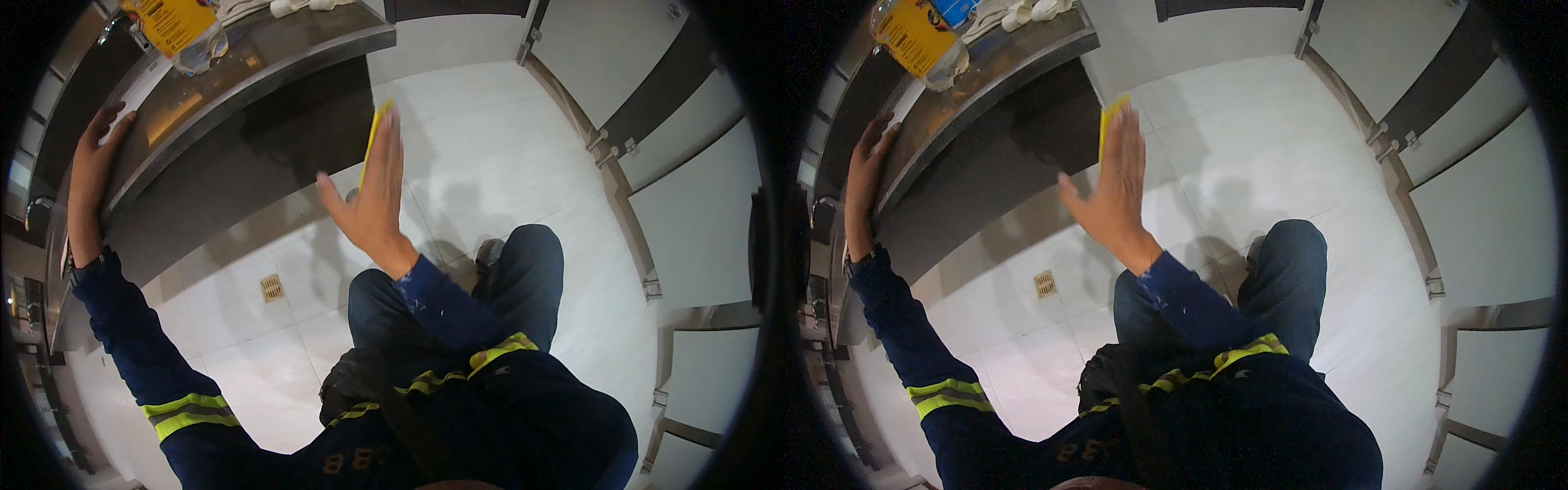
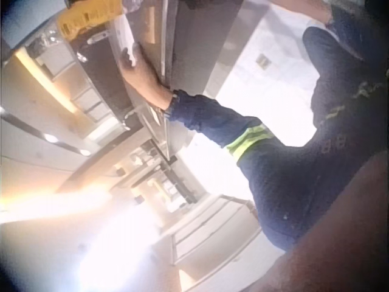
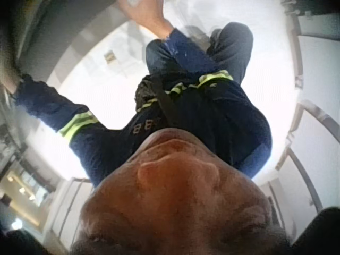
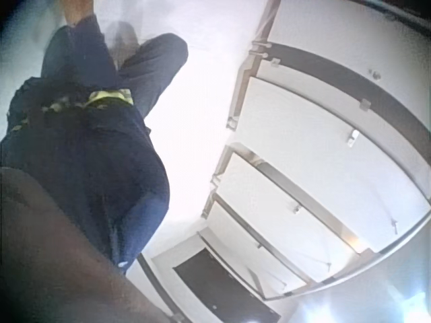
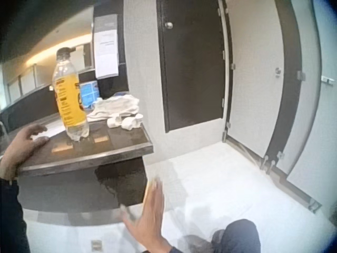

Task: The person kneels on the floor and scrubs the interior of a stainless steel sink using a yellow abrasive pad. They then pour liquid from a bottle onto a white cloth and wipe the sink surface with it.

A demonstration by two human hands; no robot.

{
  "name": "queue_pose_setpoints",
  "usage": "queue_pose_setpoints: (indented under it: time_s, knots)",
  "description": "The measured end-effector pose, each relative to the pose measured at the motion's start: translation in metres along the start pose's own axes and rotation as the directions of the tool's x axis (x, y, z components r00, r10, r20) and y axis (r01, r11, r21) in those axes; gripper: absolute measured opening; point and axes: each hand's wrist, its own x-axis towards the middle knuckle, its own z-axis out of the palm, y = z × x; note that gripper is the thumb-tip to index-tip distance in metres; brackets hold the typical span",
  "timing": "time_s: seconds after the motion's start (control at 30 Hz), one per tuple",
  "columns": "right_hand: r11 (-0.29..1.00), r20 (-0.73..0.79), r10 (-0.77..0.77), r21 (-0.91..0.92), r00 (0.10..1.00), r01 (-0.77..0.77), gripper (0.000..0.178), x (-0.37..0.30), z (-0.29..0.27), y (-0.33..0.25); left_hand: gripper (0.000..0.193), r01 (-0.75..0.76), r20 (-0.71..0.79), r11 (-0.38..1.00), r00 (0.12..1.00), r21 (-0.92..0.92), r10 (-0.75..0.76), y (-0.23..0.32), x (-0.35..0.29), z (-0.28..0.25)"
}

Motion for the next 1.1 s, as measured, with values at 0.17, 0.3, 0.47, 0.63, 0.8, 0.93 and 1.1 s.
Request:
queue_pose_setpoints:
  time_s: [0.17,0.3,0.47,0.63,0.8,0.93,1.1]
  knots:
    - [0.994,-0.049,-0.054,0.092,0.997,0.058,0.109,0.012,0.005,0.003,0.056,0.021,0.004,1.0,1.0,-0.013,-0.021,0.007,-0.002,0.002]
    - [0.983,-0.117,-0.18,0.014,0.977,0.182,0.109,0.055,0.007,-0.011,0.055,0.072,0.057,0.993,0.996,-0.091,-0.067,0.012,-0.005,0.0]
    - [0.991,0.048,-0.111,-0.065,0.993,0.114,0.102,-0.013,0.007,0.028,0.055,0.004,0.014,0.999,1.0,-0.038,-0.004,0.01,-0.003,0.002]
    - [0.986,-0.048,-0.166,-0.014,0.985,0.165,0.101,0.02,0.004,0.012,0.055,0.031,0.013,0.998,0.999,-0.05,-0.03,0.01,-0.005,0.004]
    - [0.959,-0.17,-0.279,-0.003,0.945,0.282,0.097,0.059,0.013,0.003,0.055,0.095,0.071,0.992,0.993,-0.079,-0.089,0.009,-0.004,-0.005]
    - [0.975,-0.052,-0.218,-0.063,0.975,0.215,0.095,0.025,0.005,0.019,0.054,0.051,0.029,0.999,0.998,-0.018,-0.05,0.01,-0.003,-0.002]
    - [0.951,-0.15,-0.306,-0.008,0.94,0.309,0.088,0.062,0.007,0.009,0.055,0.08,0.052,0.995,0.996,-0.053,-0.077,0.014,-0.004,-0.001]
